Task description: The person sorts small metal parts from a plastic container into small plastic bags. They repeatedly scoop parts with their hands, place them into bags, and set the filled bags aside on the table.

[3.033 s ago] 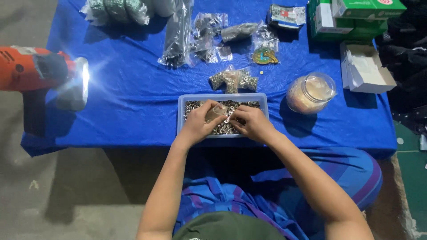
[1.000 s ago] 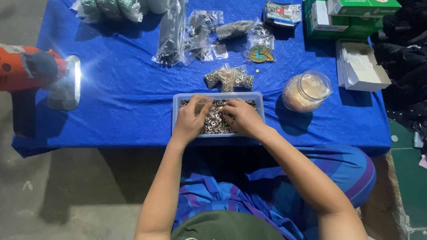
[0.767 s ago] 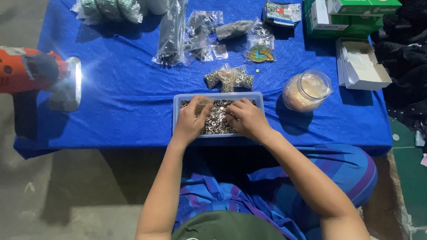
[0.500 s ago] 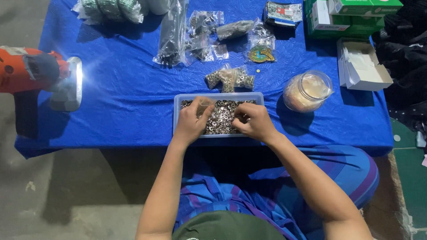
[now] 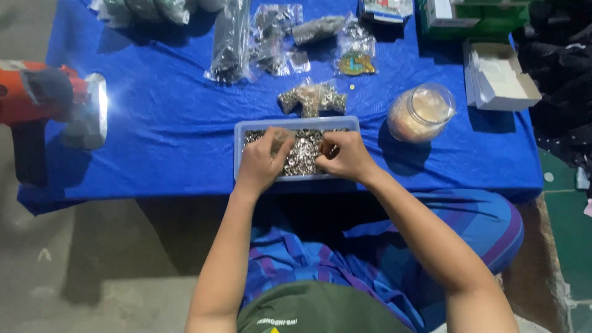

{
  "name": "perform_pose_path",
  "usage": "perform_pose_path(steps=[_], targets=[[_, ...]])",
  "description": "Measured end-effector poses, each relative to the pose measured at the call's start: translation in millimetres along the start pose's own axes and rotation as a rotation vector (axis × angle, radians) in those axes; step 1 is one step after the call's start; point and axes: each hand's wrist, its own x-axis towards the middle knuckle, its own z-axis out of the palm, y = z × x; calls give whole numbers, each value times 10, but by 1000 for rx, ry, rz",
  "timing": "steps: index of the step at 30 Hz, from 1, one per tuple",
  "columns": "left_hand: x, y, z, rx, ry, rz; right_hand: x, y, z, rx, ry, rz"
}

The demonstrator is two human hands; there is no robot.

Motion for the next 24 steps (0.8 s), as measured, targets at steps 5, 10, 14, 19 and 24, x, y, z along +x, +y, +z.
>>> perform_pose_path(steps=[5,10,14,19,24], targets=[[-26,-37,68,6,69,-7,-26,-2,-23,-15,-34,-12],[-82,-63,102,154,139,42,-58,92,62,-67,35,-152],[-72,-96,125,110,141,12,-47,104,72,-102,41,-161],[-14,-48,107,54,123,9,-23,13,35,-83,11,-106],[-33,-65,120,65,132,26,-8,-79,15,-52,-30,-98]])
